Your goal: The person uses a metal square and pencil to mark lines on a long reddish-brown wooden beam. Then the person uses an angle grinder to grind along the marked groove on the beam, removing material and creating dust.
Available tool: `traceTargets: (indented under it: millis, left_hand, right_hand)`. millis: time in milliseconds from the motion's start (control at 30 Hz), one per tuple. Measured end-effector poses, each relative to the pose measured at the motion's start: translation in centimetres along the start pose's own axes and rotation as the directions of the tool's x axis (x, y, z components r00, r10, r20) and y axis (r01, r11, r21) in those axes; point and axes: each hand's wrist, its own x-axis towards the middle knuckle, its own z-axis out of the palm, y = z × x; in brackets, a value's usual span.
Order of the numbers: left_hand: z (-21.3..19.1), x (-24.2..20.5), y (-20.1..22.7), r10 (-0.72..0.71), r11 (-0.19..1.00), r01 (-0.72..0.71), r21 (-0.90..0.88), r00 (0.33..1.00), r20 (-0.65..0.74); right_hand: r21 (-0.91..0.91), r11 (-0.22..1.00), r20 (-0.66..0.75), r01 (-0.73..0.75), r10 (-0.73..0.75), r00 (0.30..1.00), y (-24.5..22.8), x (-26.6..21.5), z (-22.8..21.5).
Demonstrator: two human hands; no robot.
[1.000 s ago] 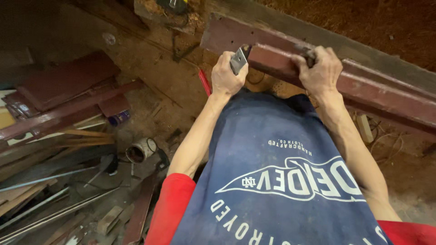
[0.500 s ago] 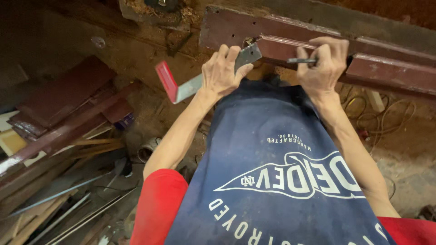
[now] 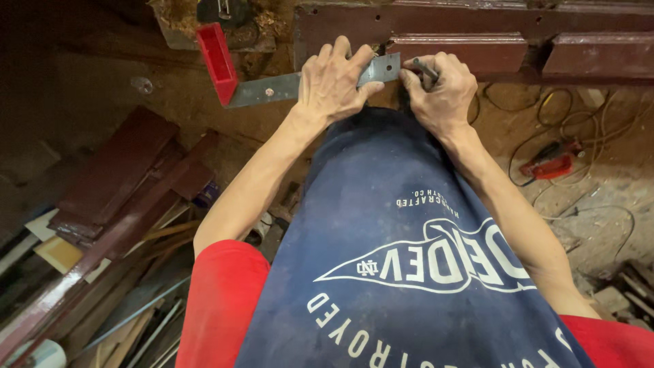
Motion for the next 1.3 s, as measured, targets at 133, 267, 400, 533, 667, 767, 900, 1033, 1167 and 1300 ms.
traceTargets:
  millis: [133,267,400,533,667,767,900,1033,1167,1300]
  left_hand:
    - [0.3,-0.1,-1.0,0.022,0.992,-0.028,-0.126,0.998,-0.051]
    - [0.5,0.0,-1.6,-0.042,0.960,0.055,-0.274,0.998,0.052]
    - [0.5,0.2,-2.1,0.004,0.952,0.022,-0.307,0.996,0.085]
    - [0.3,0.6,-2.6,0.049,0.963,-0.015,-0.269,0.992,0.119]
    - [0.1,0.7,-2.7,0.063,0.970,-0.029,-0.241,0.989,0.135]
    - [0.1,0.8,-2.6,0.072,0.973,-0.040,-0.225,0.988,0.134]
    - [0.2,0.9,-2.6,0.072,0.977,-0.043,-0.209,0.988,0.136]
    - [0.1,1.0,-2.7,0.080,0.975,-0.050,-0.217,0.988,0.130]
    - [-0.1,1.2,-2.9,0.106,0.976,-0.080,-0.203,0.987,0.119]
    - [-0.2,1.4,-2.9,0.105,0.976,-0.078,-0.202,0.987,0.126]
  right_hand:
    - [-0.004,0.995,0.028,-0.098,0.098,0.995,-0.1,0.0,0.2]
    - [-0.042,0.993,0.055,-0.112,0.114,0.992,0.0,0.3,0.3]
    - [-0.074,0.991,0.061,-0.109,0.113,0.992,-0.3,0.5,0.4]
    - [0.033,0.980,0.065,-0.197,0.195,0.979,-1.0,0.7,0.0]
    - [0.360,0.842,0.119,-0.402,0.386,0.915,-1.2,0.0,-0.8]
    - [0.631,0.673,0.143,-0.385,0.388,0.911,-0.7,-0.7,-0.9]
    - [0.674,0.634,0.180,-0.380,0.358,0.916,-0.2,-1.3,-0.4]
    - [0.497,0.858,0.035,-0.131,0.131,0.991,-0.4,-1.1,0.3]
    - [0.230,0.972,-0.014,-0.049,0.053,0.998,-0.9,-0.7,0.3]
    - [0.271,0.956,-0.024,-0.112,0.123,0.992,-1.4,-0.3,0.7]
